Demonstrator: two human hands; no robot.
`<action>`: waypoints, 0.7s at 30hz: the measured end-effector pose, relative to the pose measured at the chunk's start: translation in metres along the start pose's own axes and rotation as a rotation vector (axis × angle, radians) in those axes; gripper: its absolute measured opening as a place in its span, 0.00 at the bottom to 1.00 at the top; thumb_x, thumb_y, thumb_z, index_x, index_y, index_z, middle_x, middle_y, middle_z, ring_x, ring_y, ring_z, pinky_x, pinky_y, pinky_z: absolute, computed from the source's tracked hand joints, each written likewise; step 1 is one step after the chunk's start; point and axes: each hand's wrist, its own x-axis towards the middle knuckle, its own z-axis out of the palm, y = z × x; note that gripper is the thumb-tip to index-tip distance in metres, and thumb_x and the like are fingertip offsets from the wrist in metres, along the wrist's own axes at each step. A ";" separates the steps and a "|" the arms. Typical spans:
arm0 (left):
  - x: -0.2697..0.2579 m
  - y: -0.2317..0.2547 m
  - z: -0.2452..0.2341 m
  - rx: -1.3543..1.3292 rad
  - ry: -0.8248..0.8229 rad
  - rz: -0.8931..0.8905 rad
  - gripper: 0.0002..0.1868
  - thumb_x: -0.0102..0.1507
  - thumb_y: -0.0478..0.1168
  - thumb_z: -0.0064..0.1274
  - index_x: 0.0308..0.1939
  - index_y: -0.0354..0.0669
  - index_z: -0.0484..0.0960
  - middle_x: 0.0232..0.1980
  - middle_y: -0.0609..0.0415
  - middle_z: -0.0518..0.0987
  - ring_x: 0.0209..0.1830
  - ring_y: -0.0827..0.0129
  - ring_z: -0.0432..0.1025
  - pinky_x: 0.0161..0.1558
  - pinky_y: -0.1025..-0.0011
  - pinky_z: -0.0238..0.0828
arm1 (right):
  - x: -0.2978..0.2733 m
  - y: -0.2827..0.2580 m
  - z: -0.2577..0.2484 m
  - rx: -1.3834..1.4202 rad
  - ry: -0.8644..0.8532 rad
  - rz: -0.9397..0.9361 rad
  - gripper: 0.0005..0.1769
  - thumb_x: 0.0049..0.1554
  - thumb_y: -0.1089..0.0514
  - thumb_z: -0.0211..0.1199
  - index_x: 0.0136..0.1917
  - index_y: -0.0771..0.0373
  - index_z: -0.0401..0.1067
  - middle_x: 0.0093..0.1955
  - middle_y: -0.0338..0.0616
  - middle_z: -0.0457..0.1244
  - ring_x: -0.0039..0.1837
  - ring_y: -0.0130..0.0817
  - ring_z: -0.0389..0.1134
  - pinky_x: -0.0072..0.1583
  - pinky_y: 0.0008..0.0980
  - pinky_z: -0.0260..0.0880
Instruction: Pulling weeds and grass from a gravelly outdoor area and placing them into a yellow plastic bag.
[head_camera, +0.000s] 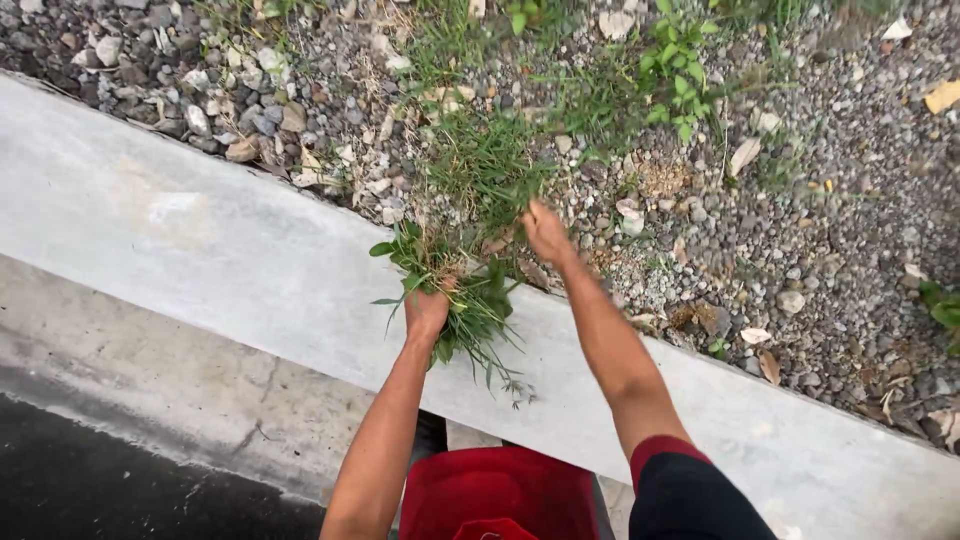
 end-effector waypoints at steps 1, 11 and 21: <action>0.005 0.000 0.001 0.027 0.007 0.015 0.22 0.58 0.42 0.66 0.53 0.36 0.82 0.50 0.46 0.85 0.47 0.60 0.78 0.50 0.63 0.72 | 0.002 0.004 0.006 -0.058 0.112 -0.152 0.12 0.70 0.55 0.45 0.57 0.62 0.67 0.48 0.49 0.62 0.52 0.41 0.67 0.54 0.46 0.71; 0.013 0.007 -0.012 0.103 0.005 0.044 0.20 0.56 0.42 0.67 0.48 0.35 0.82 0.42 0.46 0.86 0.40 0.57 0.79 0.46 0.59 0.75 | 0.098 0.023 0.028 -0.796 0.315 -0.276 0.19 0.58 0.64 0.60 0.62 0.73 0.67 0.59 0.62 0.61 0.59 0.59 0.66 0.60 0.49 0.71; 0.017 0.004 -0.022 -0.030 -0.063 0.065 0.18 0.57 0.41 0.66 0.48 0.37 0.81 0.42 0.49 0.86 0.40 0.59 0.78 0.45 0.60 0.75 | 0.161 0.024 0.049 -0.863 0.129 0.339 0.19 0.63 0.58 0.57 0.63 0.73 0.69 0.63 0.63 0.63 0.62 0.58 0.68 0.55 0.50 0.75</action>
